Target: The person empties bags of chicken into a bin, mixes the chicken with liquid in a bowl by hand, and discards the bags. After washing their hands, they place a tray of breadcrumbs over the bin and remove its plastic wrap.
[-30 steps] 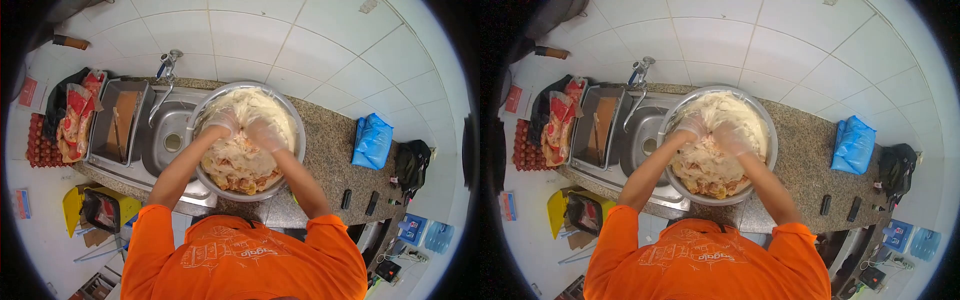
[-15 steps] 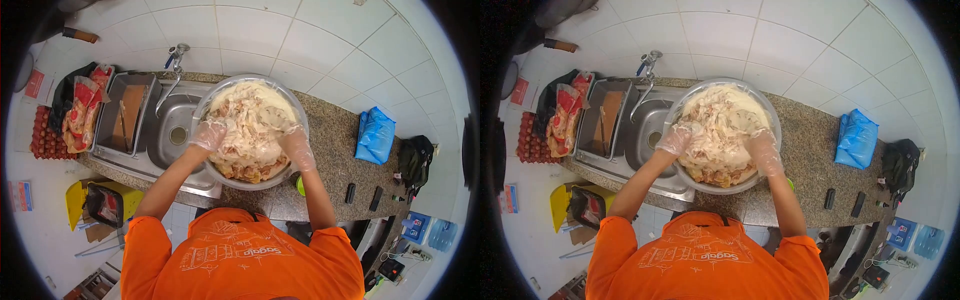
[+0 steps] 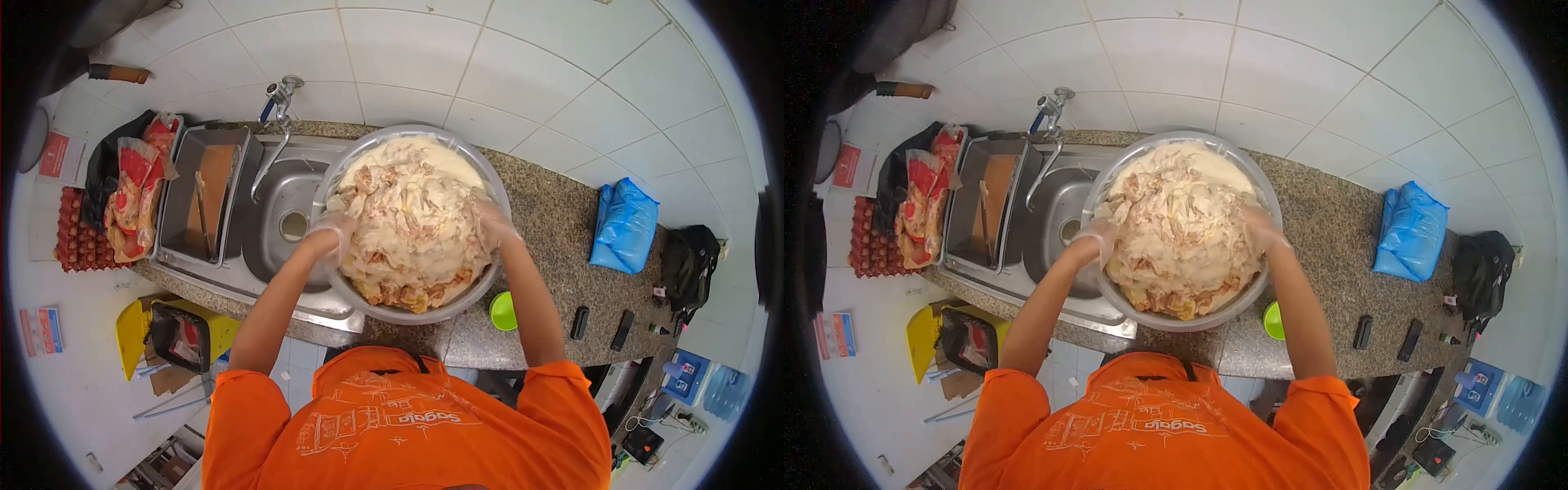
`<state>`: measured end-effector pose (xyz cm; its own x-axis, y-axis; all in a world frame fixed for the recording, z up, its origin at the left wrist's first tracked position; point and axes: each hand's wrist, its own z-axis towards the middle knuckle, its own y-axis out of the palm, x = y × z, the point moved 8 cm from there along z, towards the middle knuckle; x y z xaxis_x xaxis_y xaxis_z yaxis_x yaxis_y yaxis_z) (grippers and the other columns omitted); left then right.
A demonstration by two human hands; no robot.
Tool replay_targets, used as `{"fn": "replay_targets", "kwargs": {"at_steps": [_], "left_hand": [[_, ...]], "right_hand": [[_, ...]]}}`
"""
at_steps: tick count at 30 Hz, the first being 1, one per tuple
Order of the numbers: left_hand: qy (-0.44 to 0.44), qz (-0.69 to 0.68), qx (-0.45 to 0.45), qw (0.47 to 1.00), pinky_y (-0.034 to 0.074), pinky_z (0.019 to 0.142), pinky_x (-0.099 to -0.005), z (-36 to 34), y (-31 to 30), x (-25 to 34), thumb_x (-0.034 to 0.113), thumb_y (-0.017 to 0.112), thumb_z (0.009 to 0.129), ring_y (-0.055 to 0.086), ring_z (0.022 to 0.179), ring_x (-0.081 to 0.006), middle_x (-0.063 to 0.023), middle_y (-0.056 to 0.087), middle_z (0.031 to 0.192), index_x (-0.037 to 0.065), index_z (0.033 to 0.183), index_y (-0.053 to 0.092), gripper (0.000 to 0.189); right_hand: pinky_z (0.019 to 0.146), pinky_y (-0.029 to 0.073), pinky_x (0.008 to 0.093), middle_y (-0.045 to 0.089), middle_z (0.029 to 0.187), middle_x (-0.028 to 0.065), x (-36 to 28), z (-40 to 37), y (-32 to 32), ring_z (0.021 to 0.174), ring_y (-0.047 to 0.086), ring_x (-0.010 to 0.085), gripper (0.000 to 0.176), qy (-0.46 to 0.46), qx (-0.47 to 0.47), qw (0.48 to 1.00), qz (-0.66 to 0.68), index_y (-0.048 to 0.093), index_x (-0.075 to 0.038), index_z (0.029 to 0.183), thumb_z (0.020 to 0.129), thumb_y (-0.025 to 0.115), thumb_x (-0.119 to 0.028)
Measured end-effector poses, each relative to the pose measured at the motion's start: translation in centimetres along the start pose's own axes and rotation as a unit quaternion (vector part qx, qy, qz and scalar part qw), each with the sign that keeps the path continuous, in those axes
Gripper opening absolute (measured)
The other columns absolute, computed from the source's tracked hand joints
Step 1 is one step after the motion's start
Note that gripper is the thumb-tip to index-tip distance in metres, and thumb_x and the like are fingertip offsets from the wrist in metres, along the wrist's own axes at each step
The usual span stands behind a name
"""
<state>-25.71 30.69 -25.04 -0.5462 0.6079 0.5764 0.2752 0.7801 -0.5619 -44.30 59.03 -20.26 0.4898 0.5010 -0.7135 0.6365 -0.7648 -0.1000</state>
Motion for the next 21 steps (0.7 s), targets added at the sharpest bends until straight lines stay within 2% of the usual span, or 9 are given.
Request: {"fn": "replay_targets", "kwargs": {"at_steps": [1, 2, 4, 11, 13, 17, 19, 20, 21], "left_hand": [[-0.01, -0.281, 0.045, 0.959, 0.047, 0.097, -0.0421, 1.7, 0.0, -2.1, 0.038, 0.048, 0.096, 0.057, 0.117, -0.0336, -0.0172, 0.059, 0.129, 0.002, 0.131, 0.052, 0.05], [-0.009, -0.281, 0.045, 0.959, 0.047, 0.097, -0.0421, 1.8, -0.3, -0.7, 0.038, 0.048, 0.096, 0.057, 0.117, -0.0336, -0.0172, 0.059, 0.129, 0.002, 0.131, 0.052, 0.05], [-0.184, -0.476, 0.018, 0.859, 0.046, 0.094, -0.0459, 1.1, 0.4, 2.1, 0.047, 0.045, 0.094, 0.06, 0.114, -0.0295, -0.0163, 0.062, 0.126, 0.005, 0.127, 0.059, 0.056], [-0.144, -0.621, -0.151, 0.755, 0.034, 0.109, -0.0483, 1.0, 0.3, 9.3, 0.067, 0.032, 0.092, 0.047, 0.129, -0.0307, -0.0114, 0.047, 0.145, 0.009, 0.139, 0.049, 0.076], [-0.166, -0.526, -0.221, 0.804, 0.031, 0.108, -0.0556, 1.3, 1.1, 9.1, 0.069, 0.035, 0.089, 0.045, 0.13, -0.0336, -0.0115, 0.048, 0.144, 0.011, 0.139, 0.049, 0.078], [-0.212, -0.461, -0.235, 0.829, 0.029, 0.106, -0.061, 1.2, 1.1, 8.6, 0.069, 0.04, 0.088, 0.043, 0.132, -0.036, -0.0106, 0.049, 0.144, 0.013, 0.137, 0.052, 0.076], [-0.141, -0.248, -0.144, 0.948, 0.038, 0.103, -0.0537, 0.9, -2.0, 9.9, 0.056, 0.048, 0.089, 0.049, 0.127, -0.0333, -0.0142, 0.053, 0.139, 0.01, 0.133, 0.055, 0.064], [-0.14, -0.246, -0.146, 0.948, 0.038, 0.103, -0.0537, 2.1, -1.8, 9.7, 0.056, 0.048, 0.089, 0.049, 0.127, -0.0333, -0.0142, 0.053, 0.139, 0.01, 0.133, 0.055, 0.064], [-0.025, 0.086, -0.159, 0.983, 0.045, 0.093, -0.0464, 4.4, -1.9, 10.2, 0.041, 0.057, 0.082, 0.057, 0.115, -0.0312, -0.0183, 0.06, 0.124, 0.009, 0.122, 0.061, 0.051]], "right_hand": [[0.082, 0.052, 0.0349, 0.067, 0.107, 0.0144, 0.7, 1.5, 0.4, 0.095, 0.064, 0.0218, 0.046, -0.009, -0.021, 0.983, 0.181, 0.061, 0.001, 0.122, 0.093, 0.058, -0.035], [0.082, 0.052, 0.0349, 0.067, 0.107, 0.0144, 0.1, 1.1, 0.9, 0.095, 0.064, 0.0218, 0.046, -0.01, -0.02, 0.983, 0.181, 0.061, 0.001, 0.122, 0.093, 0.058, -0.035], [0.082, 0.05, 0.0306, 0.067, 0.108, 0.0127, -1.3, -1.2, 2.5, 0.092, 0.063, 0.0207, 0.043, 0.024, -0.029, 0.964, 0.262, 0.063, 0.001, 0.118, 0.093, 0.058, -0.033], [0.083, 0.051, 0.031, 0.067, 0.108, 0.0121, 0.6, 1.7, 4.5, 0.094, 0.064, 0.0197, 0.045, 0.02, -0.141, 0.953, 0.269, 0.063, 0.001, 0.119, 0.091, 0.06, -0.034], [0.083, 0.051, 0.0311, 0.067, 0.108, 0.012, 0.6, 2.0, 4.4, 0.095, 0.064, 0.0194, 0.046, 0.007, -0.157, 0.962, 0.225, 0.062, 0.001, 0.119, 0.091, 0.06, -0.035], [0.083, 0.052, 0.0313, 0.068, 0.108, 0.0116, 0.0, 2.1, 3.9, 0.096, 0.064, 0.0189, 0.047, -0.057, -0.188, 0.978, 0.07, 0.062, 0.001, 0.119, 0.09, 0.062, -0.035], [0.083, 0.052, 0.0314, 0.068, 0.108, 0.0115, -1.8, 1.2, 4.4, 0.097, 0.064, 0.0186, 0.047, -0.126, -0.202, 0.971, -0.032, 0.062, 0.001, 0.119, 0.089, 0.062, -0.035], [0.083, 0.052, 0.0314, 0.068, 0.108, 0.0115, -2.8, 0.3, 4.4, 0.097, 0.064, 0.0186, 0.047, -0.126, -0.2, 0.971, -0.031, 0.062, 0.001, 0.119, 0.089, 0.062, -0.035], [0.084, 0.052, 0.0328, 0.067, 0.108, 0.0147, -5.7, -2.5, 5.2, 0.097, 0.065, 0.0218, 0.045, -0.08, -0.166, 0.968, -0.168, 0.063, 0.002, 0.115, 0.089, 0.061, -0.034]]}}
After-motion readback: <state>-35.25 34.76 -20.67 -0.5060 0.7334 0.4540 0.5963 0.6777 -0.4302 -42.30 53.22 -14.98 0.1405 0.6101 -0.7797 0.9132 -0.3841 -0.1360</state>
